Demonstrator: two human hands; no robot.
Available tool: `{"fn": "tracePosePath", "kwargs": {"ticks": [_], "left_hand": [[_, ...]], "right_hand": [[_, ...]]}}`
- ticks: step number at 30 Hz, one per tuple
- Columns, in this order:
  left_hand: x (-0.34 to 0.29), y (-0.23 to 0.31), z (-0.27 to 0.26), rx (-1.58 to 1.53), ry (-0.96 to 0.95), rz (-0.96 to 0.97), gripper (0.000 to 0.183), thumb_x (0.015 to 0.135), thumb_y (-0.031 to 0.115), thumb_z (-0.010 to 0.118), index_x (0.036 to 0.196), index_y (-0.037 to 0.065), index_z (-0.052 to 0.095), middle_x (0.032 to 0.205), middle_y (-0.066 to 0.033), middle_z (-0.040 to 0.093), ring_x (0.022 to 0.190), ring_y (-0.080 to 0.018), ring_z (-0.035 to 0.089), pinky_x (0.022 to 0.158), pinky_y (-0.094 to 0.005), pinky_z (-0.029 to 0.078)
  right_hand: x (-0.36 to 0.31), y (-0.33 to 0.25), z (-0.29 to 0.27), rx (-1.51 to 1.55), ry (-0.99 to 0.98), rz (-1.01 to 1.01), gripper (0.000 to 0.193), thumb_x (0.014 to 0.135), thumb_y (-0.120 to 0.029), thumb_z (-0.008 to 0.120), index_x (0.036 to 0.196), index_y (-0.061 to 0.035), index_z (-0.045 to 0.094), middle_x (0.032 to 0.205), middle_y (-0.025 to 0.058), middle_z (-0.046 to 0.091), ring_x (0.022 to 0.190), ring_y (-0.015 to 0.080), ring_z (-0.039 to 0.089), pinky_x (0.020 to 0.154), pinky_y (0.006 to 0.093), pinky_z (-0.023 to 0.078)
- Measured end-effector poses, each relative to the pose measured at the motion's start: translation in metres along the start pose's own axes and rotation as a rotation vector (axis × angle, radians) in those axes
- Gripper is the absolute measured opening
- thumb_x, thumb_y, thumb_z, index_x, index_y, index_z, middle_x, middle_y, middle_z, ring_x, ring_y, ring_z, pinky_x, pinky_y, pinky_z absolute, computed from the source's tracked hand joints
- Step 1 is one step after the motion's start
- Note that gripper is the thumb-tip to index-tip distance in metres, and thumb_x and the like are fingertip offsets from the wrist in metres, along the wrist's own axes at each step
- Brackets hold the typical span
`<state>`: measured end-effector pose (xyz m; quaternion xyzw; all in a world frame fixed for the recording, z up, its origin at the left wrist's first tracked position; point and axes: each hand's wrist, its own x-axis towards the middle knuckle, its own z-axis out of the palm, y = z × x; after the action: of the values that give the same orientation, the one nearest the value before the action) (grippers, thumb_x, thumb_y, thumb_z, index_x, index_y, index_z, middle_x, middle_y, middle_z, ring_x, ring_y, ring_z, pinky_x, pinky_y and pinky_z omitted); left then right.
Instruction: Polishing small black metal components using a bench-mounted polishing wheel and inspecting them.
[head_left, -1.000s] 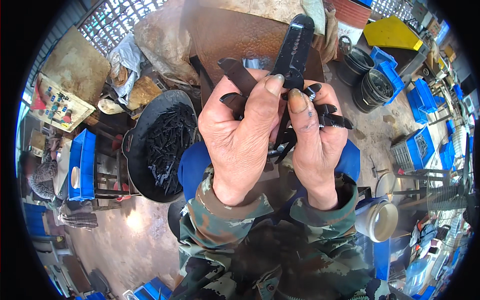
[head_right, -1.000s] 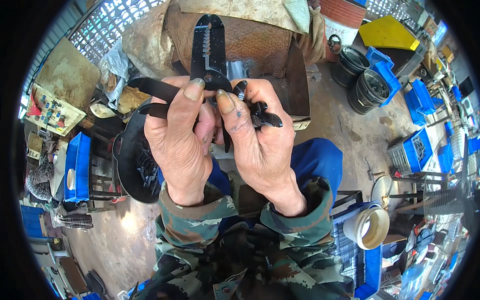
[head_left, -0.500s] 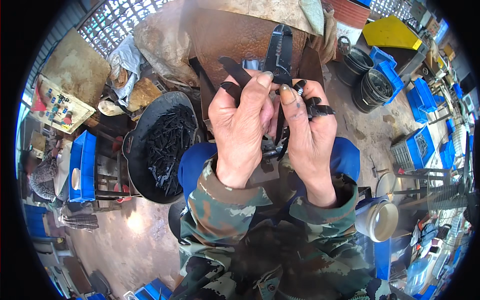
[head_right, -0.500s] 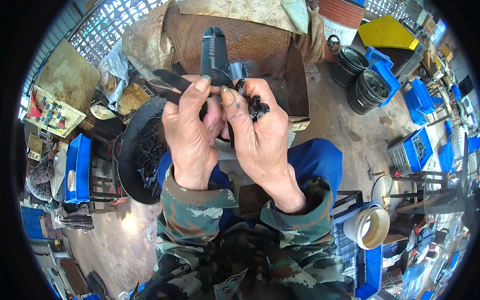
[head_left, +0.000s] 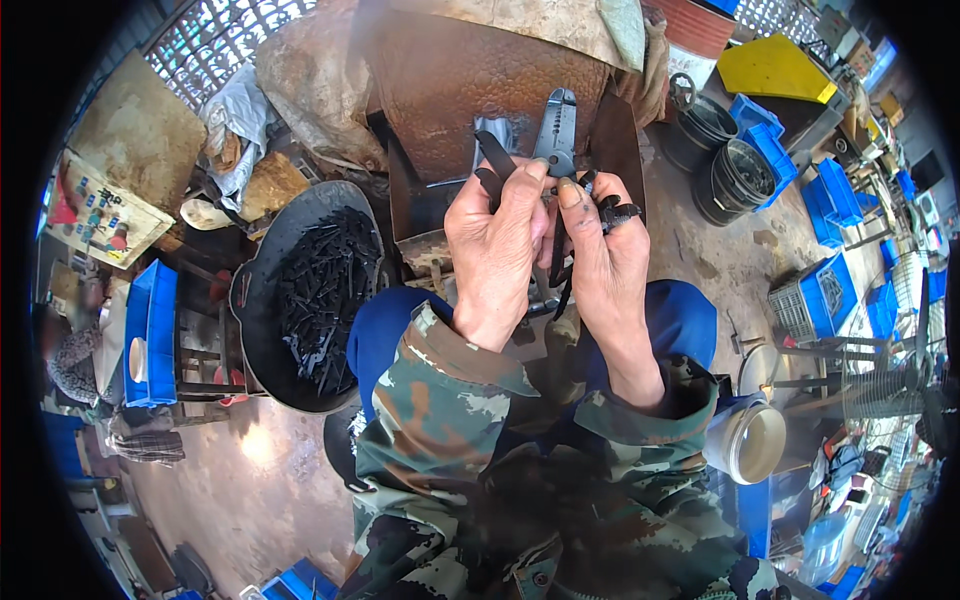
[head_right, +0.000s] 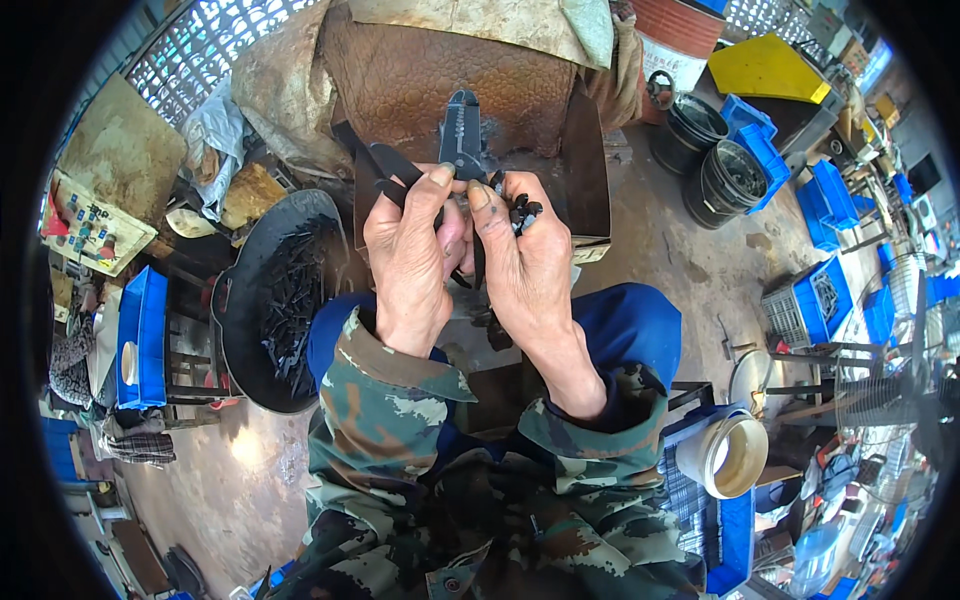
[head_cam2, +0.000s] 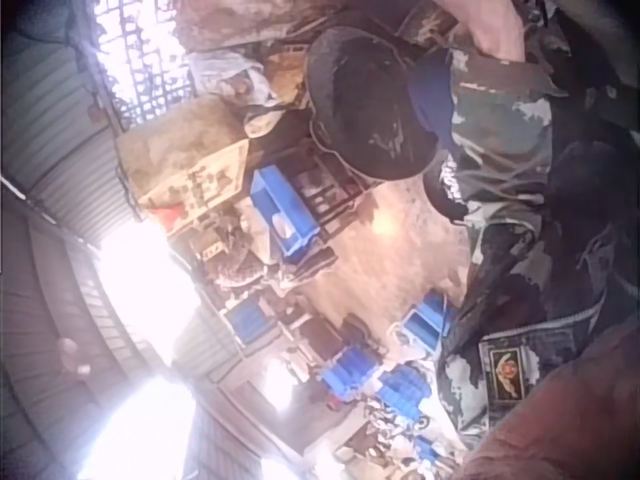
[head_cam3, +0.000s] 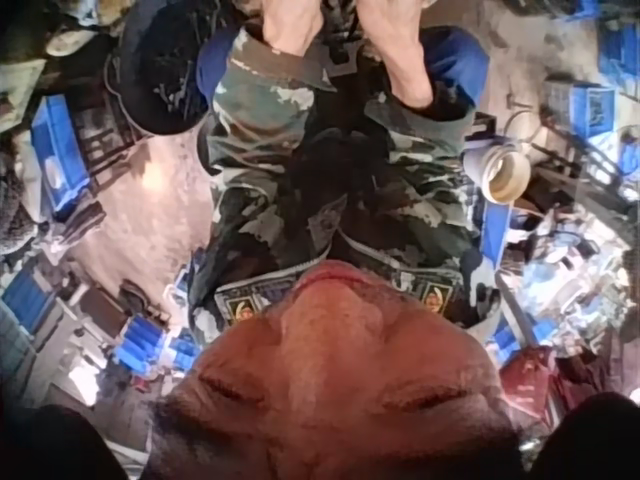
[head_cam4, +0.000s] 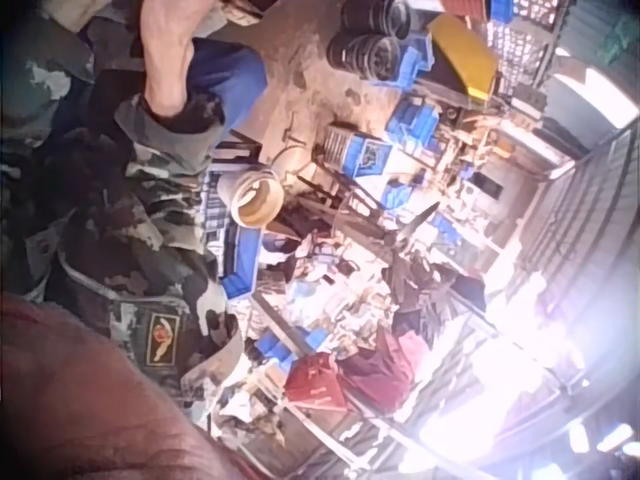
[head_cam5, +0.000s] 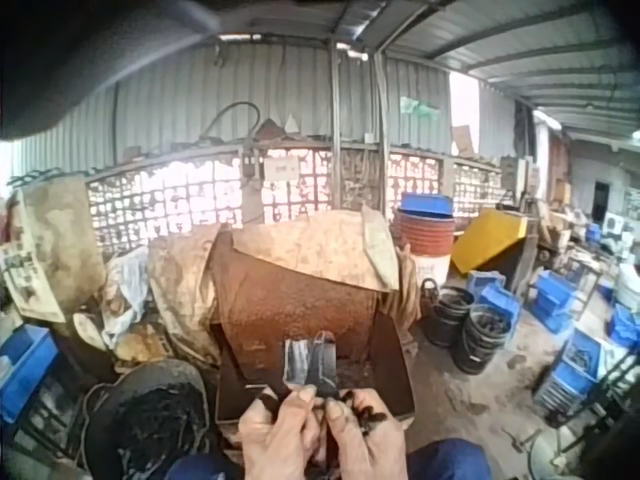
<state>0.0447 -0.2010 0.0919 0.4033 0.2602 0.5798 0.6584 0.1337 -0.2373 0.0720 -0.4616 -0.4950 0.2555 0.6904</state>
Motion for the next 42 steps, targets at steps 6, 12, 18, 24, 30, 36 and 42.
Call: {"fn": "tracePosePath", "kwargs": {"ticks": [6,12,18,24,30,36,42], "left_hand": [[0.002,-0.012,-0.002,-0.106,0.130,-0.133,0.017,0.097,0.021,0.061,0.098,0.004,0.063,0.062,0.0015,0.051,0.040,-0.0056,0.035,0.037,-0.0233,0.027],[0.006,-0.042,-0.004,0.011,0.085,0.103,0.013,0.100,0.014,0.057,0.108,0.004,0.058,0.083,0.0012,0.058,0.068,-0.0064,0.051,0.059,-0.0233,0.042],[0.000,-0.039,-0.009,-0.031,0.131,-0.036,0.010,0.101,0.014,0.055,0.106,0.006,0.058,0.086,0.0007,0.058,0.076,-0.0066,0.053,0.066,-0.0235,0.045],[-0.001,-0.048,-0.003,-0.126,0.143,-0.042,0.013,0.102,0.020,0.052,0.103,0.007,0.058,0.087,0.0020,0.056,0.076,-0.0065,0.050,0.067,-0.0239,0.043],[0.003,-0.039,-0.015,-0.054,0.082,-0.114,0.017,0.101,0.022,0.052,0.102,0.006,0.057,0.085,0.0025,0.054,0.077,-0.0077,0.051,0.068,-0.0248,0.043],[0.017,-0.048,-0.020,-0.083,0.135,-0.068,0.017,0.099,0.016,0.054,0.097,0.002,0.064,0.081,0.0007,0.061,0.067,-0.0071,0.051,0.059,-0.0236,0.043],[0.021,-0.036,-0.036,0.037,0.102,-0.064,0.019,0.098,0.017,0.059,0.098,-0.001,0.066,0.075,-0.0048,0.065,0.039,-0.0069,0.036,0.038,-0.0247,0.027]], "right_hand": [[-0.004,0.018,0.000,-0.037,0.153,0.005,0.018,0.101,-0.018,0.059,0.100,0.0003,0.057,0.067,0.0052,0.059,0.056,0.0100,0.055,0.050,0.0269,0.043],[-0.003,0.017,0.003,-0.653,0.166,-0.163,0.017,0.093,-0.010,0.064,0.106,0.0012,0.061,0.084,0.0226,0.066,0.078,0.0383,0.067,0.068,0.0404,0.051],[-0.004,0.017,0.005,-0.601,0.206,-0.148,0.014,0.093,-0.006,0.063,0.104,0.0012,0.061,0.087,0.0205,0.066,0.079,0.0374,0.067,0.070,0.0399,0.052],[-0.005,0.008,0.005,-0.738,0.112,-0.198,0.015,0.089,-0.004,0.065,0.104,-0.0019,0.060,0.092,0.0178,0.065,0.080,0.0386,0.065,0.067,0.0416,0.051],[-0.005,0.008,0.006,-0.731,0.029,-0.216,0.016,0.087,-0.003,0.065,0.102,-0.0037,0.058,0.094,0.0164,0.063,0.080,0.0408,0.064,0.065,0.0450,0.050],[-0.007,0.013,0.002,-0.651,-0.057,-0.208,0.015,0.090,-0.004,0.063,0.105,-0.0036,0.059,0.097,0.0174,0.060,0.083,0.0425,0.062,0.067,0.0457,0.050],[0.000,0.017,-0.007,-0.093,0.155,0.169,0.015,0.101,-0.016,0.059,0.105,-0.0014,0.059,0.085,0.0048,0.066,0.060,0.0084,0.057,0.051,0.0233,0.048]]}}
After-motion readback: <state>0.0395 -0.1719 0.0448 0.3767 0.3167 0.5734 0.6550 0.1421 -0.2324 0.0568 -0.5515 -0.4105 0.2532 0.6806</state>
